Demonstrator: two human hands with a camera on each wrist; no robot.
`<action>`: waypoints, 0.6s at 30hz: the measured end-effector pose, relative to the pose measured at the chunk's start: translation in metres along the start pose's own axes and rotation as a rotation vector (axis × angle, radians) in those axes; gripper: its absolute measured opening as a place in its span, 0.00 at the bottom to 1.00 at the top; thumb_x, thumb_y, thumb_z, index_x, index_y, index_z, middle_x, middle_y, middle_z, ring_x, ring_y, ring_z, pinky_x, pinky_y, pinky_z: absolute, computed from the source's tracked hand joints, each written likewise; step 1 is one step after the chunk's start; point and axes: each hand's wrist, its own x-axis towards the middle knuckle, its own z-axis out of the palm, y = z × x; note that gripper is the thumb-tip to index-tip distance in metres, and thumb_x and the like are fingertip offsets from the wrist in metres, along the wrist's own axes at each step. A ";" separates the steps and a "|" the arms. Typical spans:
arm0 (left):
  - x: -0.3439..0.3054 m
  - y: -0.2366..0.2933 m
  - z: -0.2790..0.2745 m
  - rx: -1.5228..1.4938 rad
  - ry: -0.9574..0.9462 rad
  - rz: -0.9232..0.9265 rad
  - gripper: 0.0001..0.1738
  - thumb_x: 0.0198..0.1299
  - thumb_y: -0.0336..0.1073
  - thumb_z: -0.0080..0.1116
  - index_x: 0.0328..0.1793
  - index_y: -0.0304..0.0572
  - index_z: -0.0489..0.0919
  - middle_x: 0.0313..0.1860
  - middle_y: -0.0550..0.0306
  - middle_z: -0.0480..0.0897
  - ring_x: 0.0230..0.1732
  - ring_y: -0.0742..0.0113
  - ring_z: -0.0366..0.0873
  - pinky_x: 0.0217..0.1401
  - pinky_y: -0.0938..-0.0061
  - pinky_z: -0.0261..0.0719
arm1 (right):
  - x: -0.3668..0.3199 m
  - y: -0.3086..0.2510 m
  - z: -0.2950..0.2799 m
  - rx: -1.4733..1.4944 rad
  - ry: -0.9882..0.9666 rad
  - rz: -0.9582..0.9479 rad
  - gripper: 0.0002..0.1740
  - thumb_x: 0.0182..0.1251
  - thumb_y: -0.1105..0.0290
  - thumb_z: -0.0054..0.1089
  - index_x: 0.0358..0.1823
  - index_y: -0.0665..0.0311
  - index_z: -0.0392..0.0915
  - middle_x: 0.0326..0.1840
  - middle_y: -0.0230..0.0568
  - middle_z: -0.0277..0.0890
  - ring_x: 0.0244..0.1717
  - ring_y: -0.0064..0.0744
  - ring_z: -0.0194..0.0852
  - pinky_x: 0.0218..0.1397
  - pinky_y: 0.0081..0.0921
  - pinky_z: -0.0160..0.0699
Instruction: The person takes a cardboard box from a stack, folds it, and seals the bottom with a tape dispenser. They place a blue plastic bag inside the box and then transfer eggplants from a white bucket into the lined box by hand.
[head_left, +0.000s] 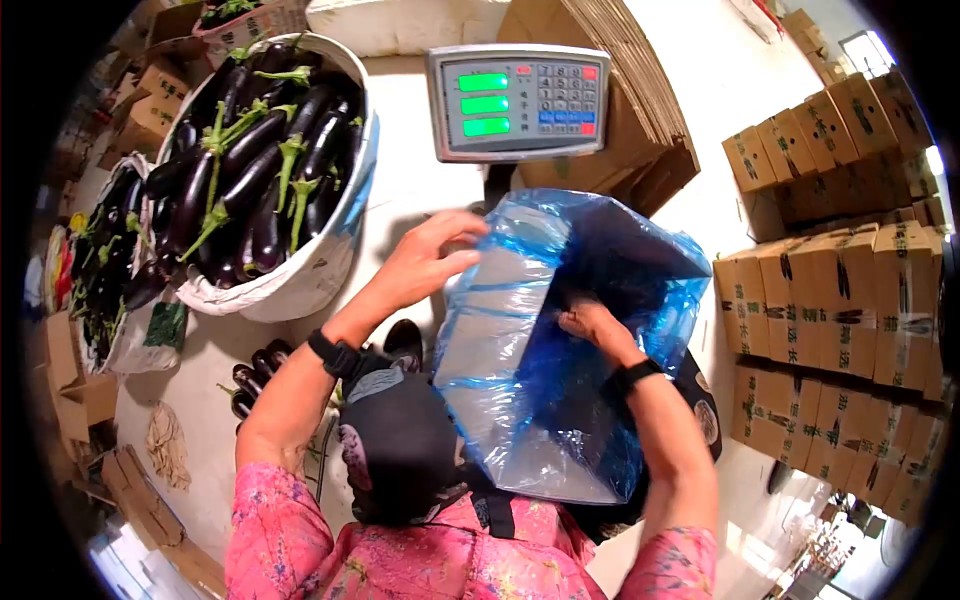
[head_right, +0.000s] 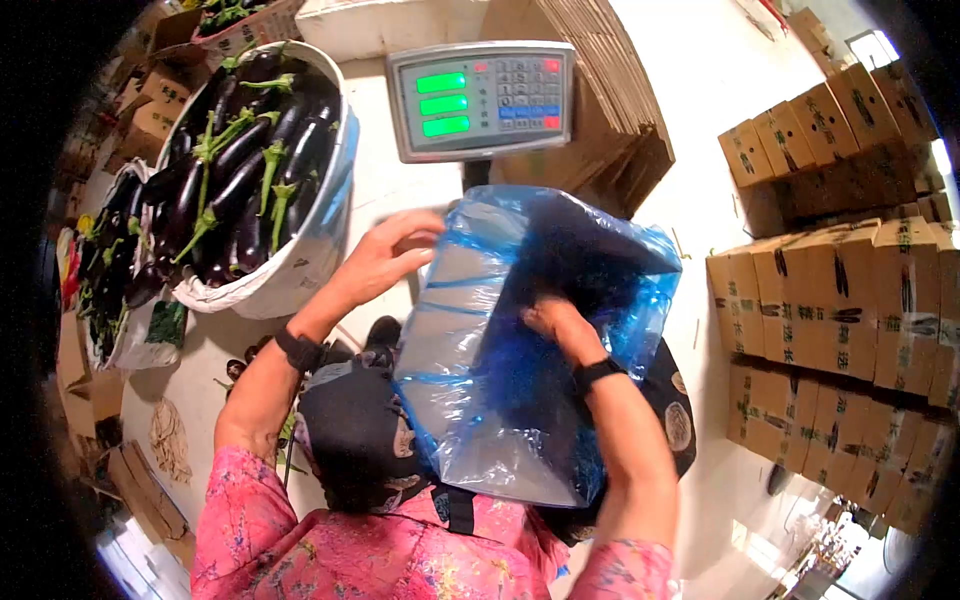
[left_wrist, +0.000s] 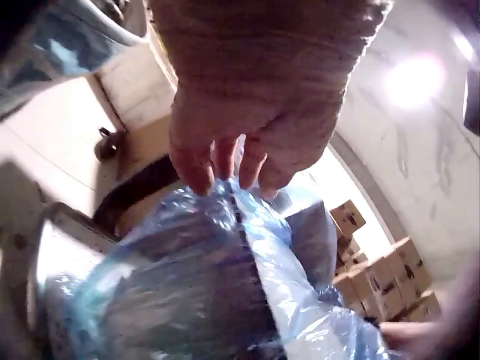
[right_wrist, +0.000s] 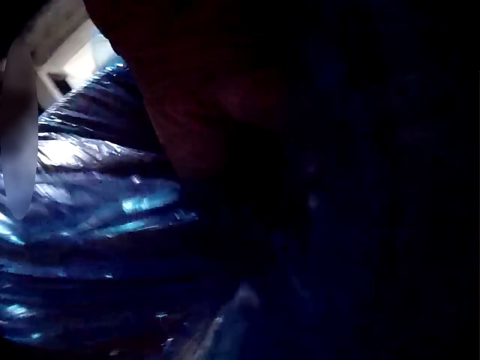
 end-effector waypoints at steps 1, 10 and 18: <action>-0.018 0.005 -0.015 0.110 -0.012 -0.198 0.19 0.67 0.37 0.58 0.63 0.40 0.77 0.58 0.58 0.80 0.56 0.68 0.79 0.58 0.71 0.80 | 0.019 0.049 0.037 0.105 0.079 -0.060 0.23 0.67 0.54 0.60 0.39 0.72 0.81 0.42 0.65 0.79 0.46 0.63 0.78 0.48 0.46 0.77; -0.298 -0.142 0.009 0.143 0.120 -0.769 0.12 0.66 0.39 0.60 0.46 0.39 0.83 0.36 0.63 0.84 0.35 0.71 0.77 0.43 0.72 0.77 | 0.031 0.024 0.047 -0.168 0.249 -0.126 0.23 0.62 0.55 0.58 0.41 0.71 0.82 0.40 0.64 0.80 0.43 0.63 0.79 0.46 0.47 0.77; -0.332 -0.142 0.062 -0.051 0.179 -0.882 0.12 0.65 0.39 0.60 0.46 0.39 0.84 0.37 0.60 0.85 0.37 0.69 0.78 0.44 0.70 0.78 | -0.015 -0.065 0.004 -0.094 0.007 -0.003 0.24 0.58 0.54 0.71 0.39 0.72 0.82 0.44 0.66 0.81 0.52 0.63 0.80 0.51 0.45 0.79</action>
